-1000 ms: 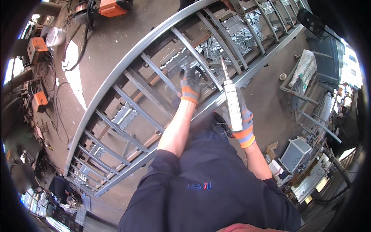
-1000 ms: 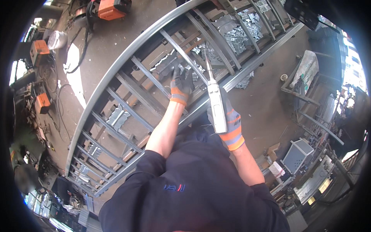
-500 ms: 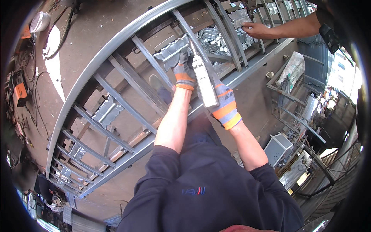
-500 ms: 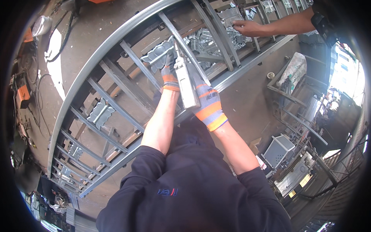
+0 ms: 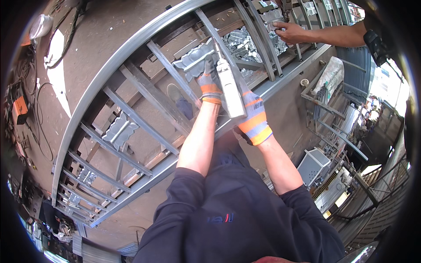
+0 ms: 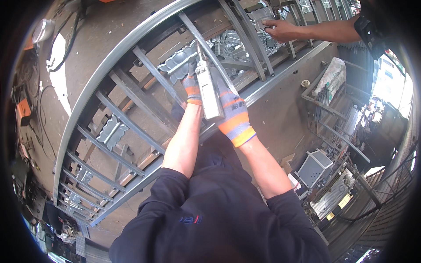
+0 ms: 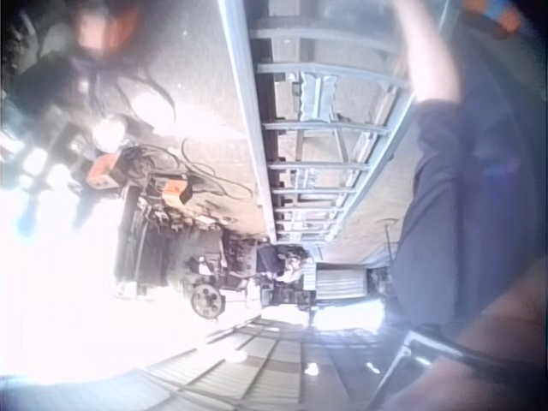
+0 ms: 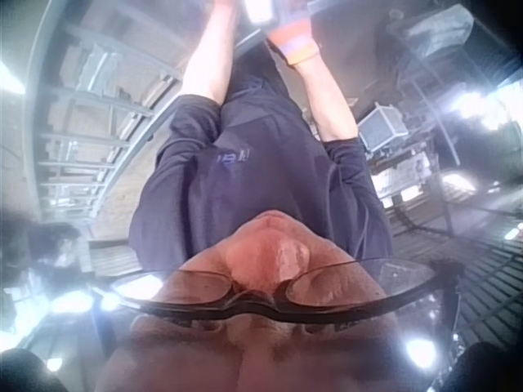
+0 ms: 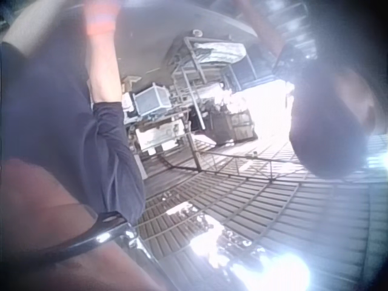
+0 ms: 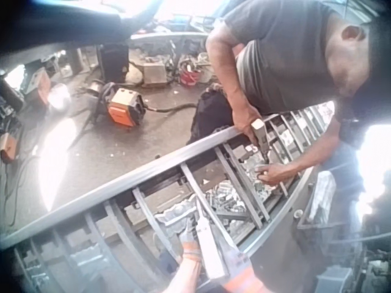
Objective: The person welds a metal frame using a handheld welding torch, moving along the frame to join metal pieces. The person repositions the frame and continues welding different sections while wearing protective gloves.
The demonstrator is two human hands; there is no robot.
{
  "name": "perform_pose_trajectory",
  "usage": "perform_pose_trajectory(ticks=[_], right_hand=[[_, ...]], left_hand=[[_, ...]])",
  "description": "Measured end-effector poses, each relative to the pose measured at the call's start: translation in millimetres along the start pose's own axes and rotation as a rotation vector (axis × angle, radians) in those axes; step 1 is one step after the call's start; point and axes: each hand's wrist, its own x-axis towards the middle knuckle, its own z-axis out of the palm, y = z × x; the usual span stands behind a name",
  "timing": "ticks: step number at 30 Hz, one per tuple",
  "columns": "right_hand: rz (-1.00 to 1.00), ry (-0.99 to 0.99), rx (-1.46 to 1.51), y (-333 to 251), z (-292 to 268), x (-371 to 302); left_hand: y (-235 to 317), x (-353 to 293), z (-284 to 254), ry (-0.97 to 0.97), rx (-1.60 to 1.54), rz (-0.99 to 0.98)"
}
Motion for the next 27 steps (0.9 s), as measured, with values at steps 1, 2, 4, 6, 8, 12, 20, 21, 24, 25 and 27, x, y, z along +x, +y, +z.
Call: perform_pose_trajectory(ticks=[1,2,4,6,8,12,20,21,24,25,27], right_hand=[[0.003,0.004,0.018,0,-1,-1],[0.022,-0.012,0.043,-1,-2,-3],[0.096,-0.064,0.103,-2,-5,-8],[0.01,-0.029,-0.002,0,-5,-9],[-0.004,-0.028,-0.034,3,-7,-9],[0.027,-0.048,-0.011,9,-7,-6],[-0.068,-0.066,-0.119,4,2,-8],[-0.024,-0.058,-0.073,2,3,-8],[0.028,-0.045,-0.037,-2,7,-7],[0.021,-0.031,-0.035,-2,8,-6],[-0.015,0.012,-0.037,-3,11,-6]], left_hand=[[2,-2,2,0.022,0.022,-0.02],[4,-4,4,-0.001,-0.002,-0.008],[8,-10,7,-0.024,-0.012,-0.06],[12,-11,10,-0.143,-0.282,-0.327],[9,-11,15,-0.127,-0.289,-0.353],[1,-9,23,0.057,-0.034,-0.066],[31,-20,30,-0.136,-0.19,-0.353],[32,-20,32,-0.197,-0.235,-0.364],[35,-22,32,-0.012,-0.062,-0.319],[35,-22,31,-0.048,-0.096,-0.323],[36,-23,26,-0.051,-0.115,-0.346]])
